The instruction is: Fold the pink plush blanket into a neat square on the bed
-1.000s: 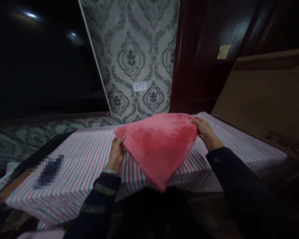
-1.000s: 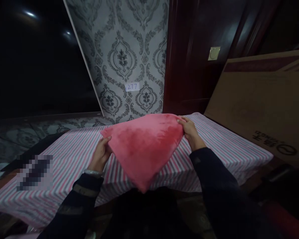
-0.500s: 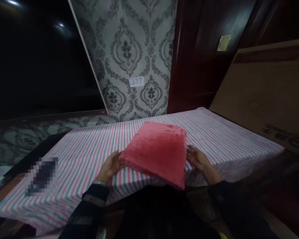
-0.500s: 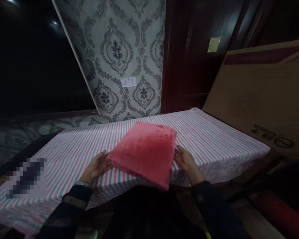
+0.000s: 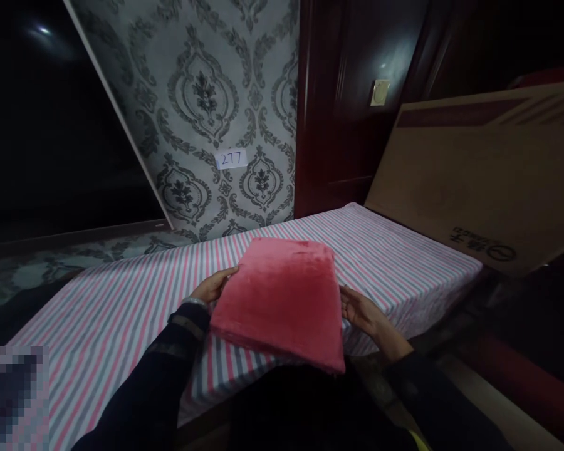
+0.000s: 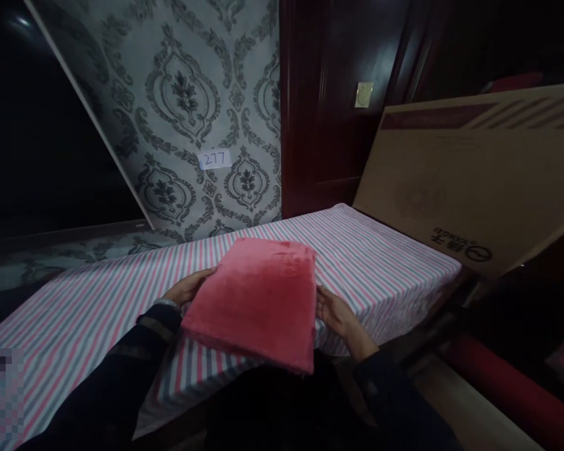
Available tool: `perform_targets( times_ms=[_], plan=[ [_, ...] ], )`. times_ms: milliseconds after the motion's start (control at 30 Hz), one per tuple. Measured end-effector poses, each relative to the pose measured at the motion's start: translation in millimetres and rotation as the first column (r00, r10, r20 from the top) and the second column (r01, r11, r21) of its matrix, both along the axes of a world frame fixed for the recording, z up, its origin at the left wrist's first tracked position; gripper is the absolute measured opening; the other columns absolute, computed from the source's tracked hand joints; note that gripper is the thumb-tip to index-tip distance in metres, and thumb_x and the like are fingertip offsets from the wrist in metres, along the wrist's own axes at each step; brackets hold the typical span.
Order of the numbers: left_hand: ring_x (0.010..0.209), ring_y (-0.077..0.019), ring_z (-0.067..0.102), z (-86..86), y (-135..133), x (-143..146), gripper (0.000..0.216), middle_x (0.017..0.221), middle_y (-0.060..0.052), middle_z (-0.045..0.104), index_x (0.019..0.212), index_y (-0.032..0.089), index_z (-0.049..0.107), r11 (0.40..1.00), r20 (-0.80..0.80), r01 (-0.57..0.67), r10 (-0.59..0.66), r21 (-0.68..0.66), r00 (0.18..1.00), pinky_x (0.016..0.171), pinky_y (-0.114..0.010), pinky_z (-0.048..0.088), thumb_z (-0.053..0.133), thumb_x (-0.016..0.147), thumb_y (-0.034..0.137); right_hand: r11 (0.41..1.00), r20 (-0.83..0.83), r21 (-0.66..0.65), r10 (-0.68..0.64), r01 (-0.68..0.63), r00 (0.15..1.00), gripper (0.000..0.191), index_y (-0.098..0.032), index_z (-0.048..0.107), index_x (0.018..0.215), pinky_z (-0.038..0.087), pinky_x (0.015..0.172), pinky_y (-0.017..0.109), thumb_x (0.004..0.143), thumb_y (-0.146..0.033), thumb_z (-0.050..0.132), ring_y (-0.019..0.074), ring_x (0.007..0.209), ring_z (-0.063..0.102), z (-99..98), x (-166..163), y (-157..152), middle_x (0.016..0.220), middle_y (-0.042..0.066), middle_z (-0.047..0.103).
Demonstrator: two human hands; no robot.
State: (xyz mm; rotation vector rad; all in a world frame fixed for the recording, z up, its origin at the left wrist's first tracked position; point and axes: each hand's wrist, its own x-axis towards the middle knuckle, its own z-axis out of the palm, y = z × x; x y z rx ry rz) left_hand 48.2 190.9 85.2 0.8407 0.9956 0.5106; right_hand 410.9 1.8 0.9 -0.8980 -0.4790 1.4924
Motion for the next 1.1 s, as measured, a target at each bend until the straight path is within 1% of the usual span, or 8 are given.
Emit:
perform_targets(
  times_ms=[67, 133, 267, 400, 567, 733, 900, 1100],
  plan=[
    [0.079, -0.0276, 0.078, -0.7, 1.9, 5.6, 0.035, 0.088, -0.013, 0.080, 0.106, 0.011, 0.075, 0.997, 0.005, 0.019, -0.019, 0.080, 1.000, 0.077, -0.034, 0.063, 0.081, 0.078, 0.031, 1.000, 0.024, 0.021, 0.023, -0.023, 0.999, 0.011, -0.019, 0.070, 0.095, 0.062, 0.076, 0.030, 0.093, -0.027, 0.062, 0.0220, 0.088, 0.076, -1.0, -2.1, 2.3, 0.096, 0.009, 0.078],
    [0.096, -0.0308, 0.077, -3.8, 0.7, 9.6, 0.045, 0.100, -0.013, 0.080, 0.115, 0.016, 0.074, 0.987, 0.039, 0.023, -0.029, 0.159, 0.999, 0.087, -0.038, 0.062, 0.084, 0.075, 0.036, 0.998, 0.043, 0.049, 0.023, -0.025, 0.999, 0.013, -0.019, 0.070, 0.097, 0.062, 0.085, 0.034, 0.091, -0.030, 0.065, 0.0245, 0.096, 0.075, -2.1, -6.1, 4.8, 0.098, 0.009, 0.078],
    [0.116, -0.0295, 0.071, -12.3, -1.9, 14.2, 0.063, 0.120, -0.009, 0.077, 0.129, 0.022, 0.068, 0.974, 0.085, 0.002, -0.022, 0.228, 0.996, 0.100, -0.036, 0.057, 0.088, 0.071, 0.035, 0.999, 0.064, 0.036, 0.010, -0.012, 0.998, 0.023, -0.019, 0.072, 0.098, 0.059, 0.097, 0.042, 0.085, -0.037, 0.073, 0.0294, 0.106, 0.073, -1.4, -17.3, 8.6, 0.102, 0.010, 0.078],
    [0.122, -0.0303, 0.067, -17.8, -2.2, 15.0, 0.071, 0.135, -0.010, 0.069, 0.139, 0.024, 0.061, 0.959, 0.095, 0.001, -0.029, 0.284, 0.995, 0.104, -0.038, 0.055, 0.086, 0.075, 0.039, 1.000, 0.120, -0.007, 0.010, -0.009, 0.993, 0.035, -0.018, 0.072, 0.102, 0.055, 0.104, 0.046, 0.080, -0.045, 0.079, 0.0330, 0.113, 0.070, 9.2, -29.8, 8.4, 0.109, 0.013, 0.077],
    [0.125, -0.0336, 0.065, -24.4, -1.7, 13.5, 0.085, 0.141, -0.014, 0.065, 0.152, 0.024, 0.048, 0.949, 0.179, 0.038, -0.098, 0.314, 0.979, 0.109, -0.043, 0.051, 0.084, 0.077, 0.041, 0.999, 0.133, -0.031, -0.010, 0.014, 0.991, 0.048, -0.020, 0.070, 0.112, 0.055, 0.105, 0.047, 0.075, -0.045, 0.085, 0.0339, 0.115, 0.069, 23.3, -40.3, 4.6, 0.118, 0.012, 0.075],
    [0.127, -0.0323, 0.064, -27.6, -3.9, 12.6, 0.091, 0.148, -0.012, 0.059, 0.159, 0.028, 0.036, 0.938, 0.236, 0.023, -0.111, 0.347, 0.965, 0.111, -0.044, 0.049, 0.081, 0.080, 0.037, 0.997, 0.082, -0.079, -0.016, 0.022, 0.997, 0.049, -0.018, 0.068, 0.116, 0.057, 0.103, 0.047, 0.076, -0.041, 0.083, 0.0338, 0.113, 0.070, 16.8, -44.0, 3.4, 0.113, 0.013, 0.076],
    [0.124, -0.0314, 0.066, -20.2, -10.2, 14.8, 0.090, 0.146, -0.012, 0.061, 0.159, 0.026, 0.037, 0.932, 0.216, 0.002, -0.086, 0.361, 0.973, 0.106, -0.041, 0.053, 0.080, 0.080, 0.033, 0.998, 0.139, -0.049, -0.030, 0.037, 0.990, 0.041, -0.018, 0.069, 0.109, 0.061, 0.096, 0.046, 0.072, -0.032, 0.082, 0.0338, 0.104, 0.074, 15.1, -45.7, 7.5, 0.102, 0.012, 0.079],
    [0.115, -0.0279, 0.070, 7.6, -26.9, 13.1, 0.090, 0.143, -0.011, 0.063, 0.157, 0.026, 0.039, 0.902, 0.237, -0.089, -0.016, 0.423, 0.971, 0.099, -0.037, 0.057, 0.082, 0.078, 0.031, 0.995, 0.212, 0.051, -0.094, 0.085, 0.973, 0.028, -0.020, 0.071, 0.096, 0.065, 0.084, 0.042, 0.071, -0.028, 0.082, 0.0325, 0.091, 0.077, 44.2, -36.3, 11.2, 0.095, 0.009, 0.079]
  ],
)
